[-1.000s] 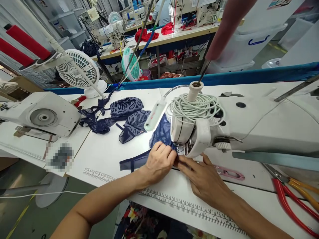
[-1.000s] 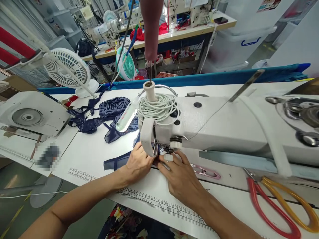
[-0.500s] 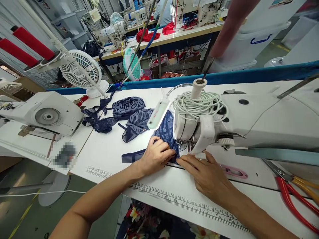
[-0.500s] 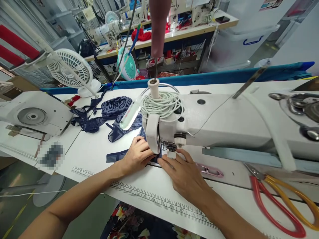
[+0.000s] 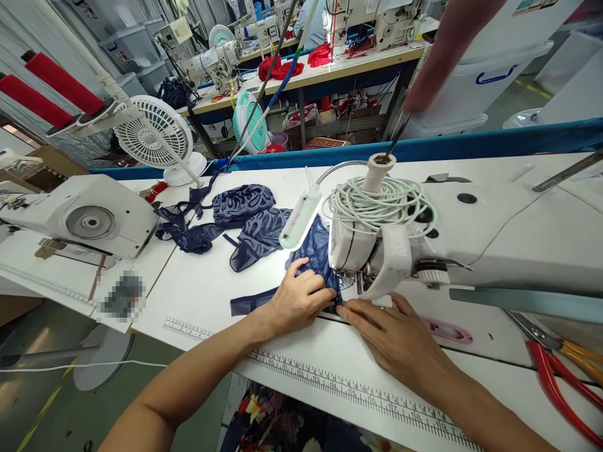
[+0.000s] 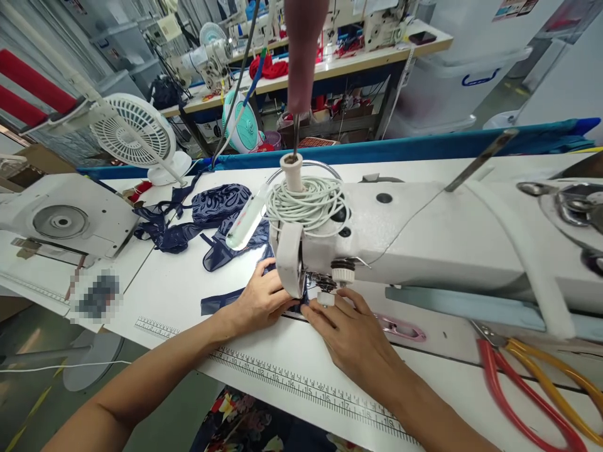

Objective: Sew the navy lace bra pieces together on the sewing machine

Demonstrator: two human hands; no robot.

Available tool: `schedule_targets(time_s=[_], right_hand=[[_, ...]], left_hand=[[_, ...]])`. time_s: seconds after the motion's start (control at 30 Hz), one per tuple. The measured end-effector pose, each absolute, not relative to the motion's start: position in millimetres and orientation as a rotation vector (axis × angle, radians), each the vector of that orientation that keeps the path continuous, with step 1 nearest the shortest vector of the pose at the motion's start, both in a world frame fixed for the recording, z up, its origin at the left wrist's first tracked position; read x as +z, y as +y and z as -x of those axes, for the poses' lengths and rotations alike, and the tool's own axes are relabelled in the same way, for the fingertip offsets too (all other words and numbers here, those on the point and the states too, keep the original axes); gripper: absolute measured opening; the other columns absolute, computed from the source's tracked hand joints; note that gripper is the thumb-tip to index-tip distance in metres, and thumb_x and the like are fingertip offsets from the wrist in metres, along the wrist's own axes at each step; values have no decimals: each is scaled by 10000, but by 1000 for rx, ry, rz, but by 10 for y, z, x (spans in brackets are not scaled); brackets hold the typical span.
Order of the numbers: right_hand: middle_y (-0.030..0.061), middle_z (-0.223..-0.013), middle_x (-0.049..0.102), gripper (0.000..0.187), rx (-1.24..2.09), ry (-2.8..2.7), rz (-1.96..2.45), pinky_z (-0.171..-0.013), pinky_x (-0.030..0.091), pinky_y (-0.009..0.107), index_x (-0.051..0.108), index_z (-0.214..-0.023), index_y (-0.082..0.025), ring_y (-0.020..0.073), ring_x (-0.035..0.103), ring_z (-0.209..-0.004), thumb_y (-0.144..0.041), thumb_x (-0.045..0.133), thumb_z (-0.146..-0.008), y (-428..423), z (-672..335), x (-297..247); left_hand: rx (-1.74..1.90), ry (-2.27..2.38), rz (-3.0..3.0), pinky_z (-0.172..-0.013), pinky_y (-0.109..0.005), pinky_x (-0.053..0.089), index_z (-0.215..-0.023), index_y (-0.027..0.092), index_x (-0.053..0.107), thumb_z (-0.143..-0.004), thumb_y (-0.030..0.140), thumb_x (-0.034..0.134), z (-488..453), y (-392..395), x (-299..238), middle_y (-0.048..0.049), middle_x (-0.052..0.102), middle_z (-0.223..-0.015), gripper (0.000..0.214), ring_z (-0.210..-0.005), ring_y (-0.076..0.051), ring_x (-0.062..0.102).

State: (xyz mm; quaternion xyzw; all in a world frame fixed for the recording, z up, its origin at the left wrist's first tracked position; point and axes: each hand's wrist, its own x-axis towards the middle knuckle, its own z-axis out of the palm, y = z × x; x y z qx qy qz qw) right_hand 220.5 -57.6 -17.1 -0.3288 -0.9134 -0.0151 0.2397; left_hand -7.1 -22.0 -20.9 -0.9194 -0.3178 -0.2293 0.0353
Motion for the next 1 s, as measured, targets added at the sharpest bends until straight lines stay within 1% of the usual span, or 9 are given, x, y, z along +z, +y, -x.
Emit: schedule_targets(time_s=[0.1, 0.2, 0.37, 0.5, 0.63, 0.77, 0.83, 0.93, 1.0], right_hand=[[30, -1068, 714, 386, -40, -2475, 891, -1003, 344, 404, 667, -1066, -191, 165, 615, -835, 10, 401, -872, -566, -2204, -162], [42, -1151, 700, 379, -25, -2466, 876, -1039, 332, 401, 669, -1004, -186, 171, 627, -915, 17, 378, -872, -592, -2173, -158], [28, -1116, 712, 387, 1, -2481, 897, -1059, 332, 397, 672, -999, -190, 163, 637, -932, 27, 392, -845, -641, -2141, -128], [18, -1107, 718, 390, 41, -2446, 903, -1054, 325, 401, 667, -1024, -203, 153, 639, -876, 12, 391, -853, -651, -2157, -126], [30, -1132, 713, 407, 65, -2465, 900, -1026, 327, 421, 665, -1039, -215, 167, 630, -867, 4, 390, -833, -638, -2173, -167], [41, -1203, 686, 462, 15, -2530, 958, -968, 356, 424, 663, -1099, -201, 173, 617, -834, 22, 389, -800, -614, -2162, -197], [41, -1209, 684, 460, -8, -2529, 974, -971, 354, 425, 661, -1114, -191, 177, 616, -834, 20, 395, -803, -609, -2148, -203], [46, -1169, 698, 416, -29, -2497, 970, -1023, 329, 424, 670, -1069, -180, 176, 621, -844, 11, 404, -812, -613, -2121, -204], [53, -1163, 697, 413, -37, -2492, 973, -1038, 326, 414, 671, -1058, -176, 169, 624, -845, 14, 405, -807, -619, -2105, -200]], left_hand=[[-733, -982, 2844, -1071, -489, 348, -988, 208, 653, -930, 223, 535, 124, -207, -209, -30, 645, -884, 133, -857, -165, 570], [-734, -924, 2838, -1122, -518, 293, -991, 218, 660, -896, 135, 517, 131, -190, -189, -43, 651, -952, 191, -967, -187, 572], [-704, -1063, 2897, -1139, -512, 281, -970, 224, 667, -861, 103, 527, 77, -209, -175, -4, 624, -803, 215, -844, -165, 571], [-631, -1064, 2895, -1129, -540, 281, -1019, 218, 660, -826, 75, 545, 61, -316, -200, -24, 646, -860, 266, -889, -183, 578], [-621, -1008, 2893, -1119, -595, 239, -1050, 240, 657, -842, 94, 568, 136, -276, -218, -13, 651, -863, 270, -885, -184, 573], [-603, -899, 2908, -1080, -584, 265, -1079, 260, 657, -831, 121, 587, 192, -98, -197, -10, 648, -862, 293, -871, -187, 555], [-597, -886, 2866, -1053, -580, 289, -1045, 245, 662, -822, 115, 581, 154, -72, -180, -14, 640, -855, 270, -862, -195, 552], [-549, -991, 2757, -1068, -581, 289, -882, 194, 654, -844, 84, 529, 34, -163, -155, -22, 621, -812, 170, -830, -189, 554], [-575, -1082, 2696, -1087, -560, 294, -818, 181, 632, -851, 60, 491, -31, -249, -144, -21, 610, -773, 189, -796, -176, 557]])
